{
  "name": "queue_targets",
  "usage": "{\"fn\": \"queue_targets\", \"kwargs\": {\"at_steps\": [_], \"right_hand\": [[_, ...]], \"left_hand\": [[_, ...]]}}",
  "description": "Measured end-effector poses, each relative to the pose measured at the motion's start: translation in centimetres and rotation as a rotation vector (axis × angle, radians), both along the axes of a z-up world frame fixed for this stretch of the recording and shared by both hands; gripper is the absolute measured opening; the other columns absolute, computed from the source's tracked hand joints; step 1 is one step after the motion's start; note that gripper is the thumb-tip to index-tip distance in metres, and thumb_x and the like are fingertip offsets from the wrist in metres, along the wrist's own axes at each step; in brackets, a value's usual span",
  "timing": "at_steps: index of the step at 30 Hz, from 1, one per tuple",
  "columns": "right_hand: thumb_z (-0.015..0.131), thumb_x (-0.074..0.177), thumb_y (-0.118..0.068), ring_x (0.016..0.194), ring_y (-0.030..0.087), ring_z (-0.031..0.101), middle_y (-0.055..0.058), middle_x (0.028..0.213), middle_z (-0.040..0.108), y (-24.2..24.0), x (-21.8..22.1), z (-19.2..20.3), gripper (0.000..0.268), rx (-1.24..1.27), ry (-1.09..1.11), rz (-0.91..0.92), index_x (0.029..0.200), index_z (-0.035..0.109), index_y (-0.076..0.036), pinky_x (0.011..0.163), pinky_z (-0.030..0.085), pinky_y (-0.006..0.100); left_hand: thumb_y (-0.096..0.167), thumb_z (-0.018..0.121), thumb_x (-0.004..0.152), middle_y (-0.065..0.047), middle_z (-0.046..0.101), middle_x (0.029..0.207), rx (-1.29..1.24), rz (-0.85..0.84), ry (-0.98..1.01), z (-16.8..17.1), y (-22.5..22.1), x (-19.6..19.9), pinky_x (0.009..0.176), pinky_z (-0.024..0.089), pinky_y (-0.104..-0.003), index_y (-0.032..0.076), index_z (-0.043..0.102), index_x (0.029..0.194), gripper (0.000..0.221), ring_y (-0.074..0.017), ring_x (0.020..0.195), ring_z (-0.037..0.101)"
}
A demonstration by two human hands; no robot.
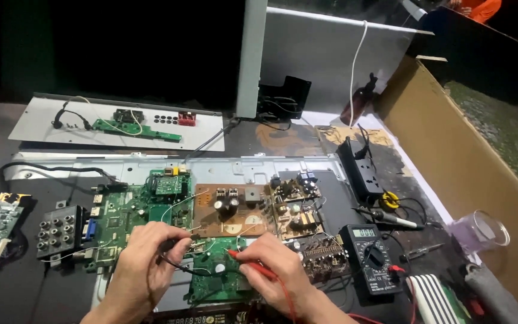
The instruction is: Testing a television circuit board using a digital multimeter to diagnose faults.
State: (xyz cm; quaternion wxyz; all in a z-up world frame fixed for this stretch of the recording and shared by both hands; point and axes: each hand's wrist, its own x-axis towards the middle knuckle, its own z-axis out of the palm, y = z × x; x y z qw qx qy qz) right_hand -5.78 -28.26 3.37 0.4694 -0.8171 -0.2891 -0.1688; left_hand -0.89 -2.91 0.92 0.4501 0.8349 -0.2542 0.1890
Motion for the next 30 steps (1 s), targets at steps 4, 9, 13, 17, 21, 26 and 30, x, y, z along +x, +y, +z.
{"fn": "queue_targets", "kwargs": {"at_steps": [4, 9, 13, 17, 21, 26, 30], "right_hand": [[0.067, 0.093, 0.000, 0.079, 0.024, 0.060, 0.014, 0.091, 0.069, 0.1, -0.1, 0.2, 0.009, 0.003, -0.007, 0.003, 0.102, 0.070, 0.001, 0.073, 0.051, 0.036], [0.067, 0.094, -0.001, 0.079, 0.024, 0.059, 0.013, 0.090, 0.067, 0.1, -0.1, -0.1, 0.007, -0.006, 0.004, -0.017, 0.100, 0.070, 0.000, 0.072, 0.049, 0.035], [0.066, 0.095, -0.003, 0.078, 0.024, 0.059, 0.013, 0.089, 0.067, 0.2, -0.2, 0.2, 0.007, 0.002, 0.033, -0.012, 0.100, 0.070, 0.000, 0.071, 0.049, 0.035], [0.065, 0.094, -0.006, 0.074, 0.024, 0.059, 0.014, 0.085, 0.069, 0.3, -0.1, 0.0, 0.010, 0.019, -0.021, -0.017, 0.096, 0.071, 0.001, 0.070, 0.049, 0.035], [0.064, 0.095, -0.011, 0.075, 0.025, 0.060, 0.014, 0.085, 0.068, 0.1, -0.1, -0.4, 0.014, 0.003, 0.019, -0.047, 0.096, 0.072, 0.000, 0.069, 0.049, 0.036], [0.065, 0.094, -0.008, 0.073, 0.023, 0.059, 0.012, 0.083, 0.069, 0.5, -0.1, 0.0, 0.011, 0.013, -0.012, -0.040, 0.093, 0.073, -0.001, 0.068, 0.049, 0.034], [0.066, 0.095, -0.010, 0.072, 0.024, 0.066, 0.013, 0.084, 0.073, 0.7, -0.1, 0.3, 0.013, 0.044, -0.011, -0.044, 0.095, 0.076, -0.001, 0.067, 0.053, 0.035]], "left_hand": [[0.029, 0.064, 0.095, 0.002, 0.074, 0.082, -0.016, 0.010, 0.006, 0.1, -0.1, 0.0, 0.080, 0.041, -0.033, 0.014, 0.072, 0.096, 0.017, -0.0159, 0.078, 0.063], [0.032, 0.063, 0.095, 0.004, 0.073, 0.081, 0.049, 0.010, 0.102, -0.1, -0.1, 0.1, 0.081, 0.039, -0.034, 0.018, 0.074, 0.094, 0.018, -0.0160, 0.075, 0.061], [0.032, 0.063, 0.096, 0.003, 0.074, 0.084, 0.040, 0.023, 0.104, 0.3, -0.1, -0.2, 0.080, 0.040, -0.033, 0.018, 0.073, 0.095, 0.018, -0.0166, 0.078, 0.060], [0.022, 0.062, 0.095, 0.002, 0.075, 0.081, -0.070, -0.035, -0.006, 1.3, -0.3, -0.5, 0.078, 0.040, -0.032, 0.014, 0.071, 0.089, 0.014, -0.0154, 0.075, 0.060], [0.025, 0.060, 0.097, 0.003, 0.074, 0.083, -0.041, -0.056, 0.064, 1.4, -0.2, -0.6, 0.074, 0.040, -0.032, 0.016, 0.072, 0.087, 0.018, -0.0165, 0.078, 0.056], [0.026, 0.062, 0.096, 0.003, 0.073, 0.083, -0.021, -0.046, 0.102, 1.4, -0.1, -0.8, 0.074, 0.043, -0.031, 0.017, 0.072, 0.089, 0.015, -0.0164, 0.081, 0.056], [0.027, 0.063, 0.096, 0.002, 0.075, 0.084, -0.044, -0.016, 0.021, 1.0, 0.0, -0.2, 0.076, 0.041, -0.034, 0.016, 0.074, 0.096, 0.015, -0.0173, 0.077, 0.061]]}}
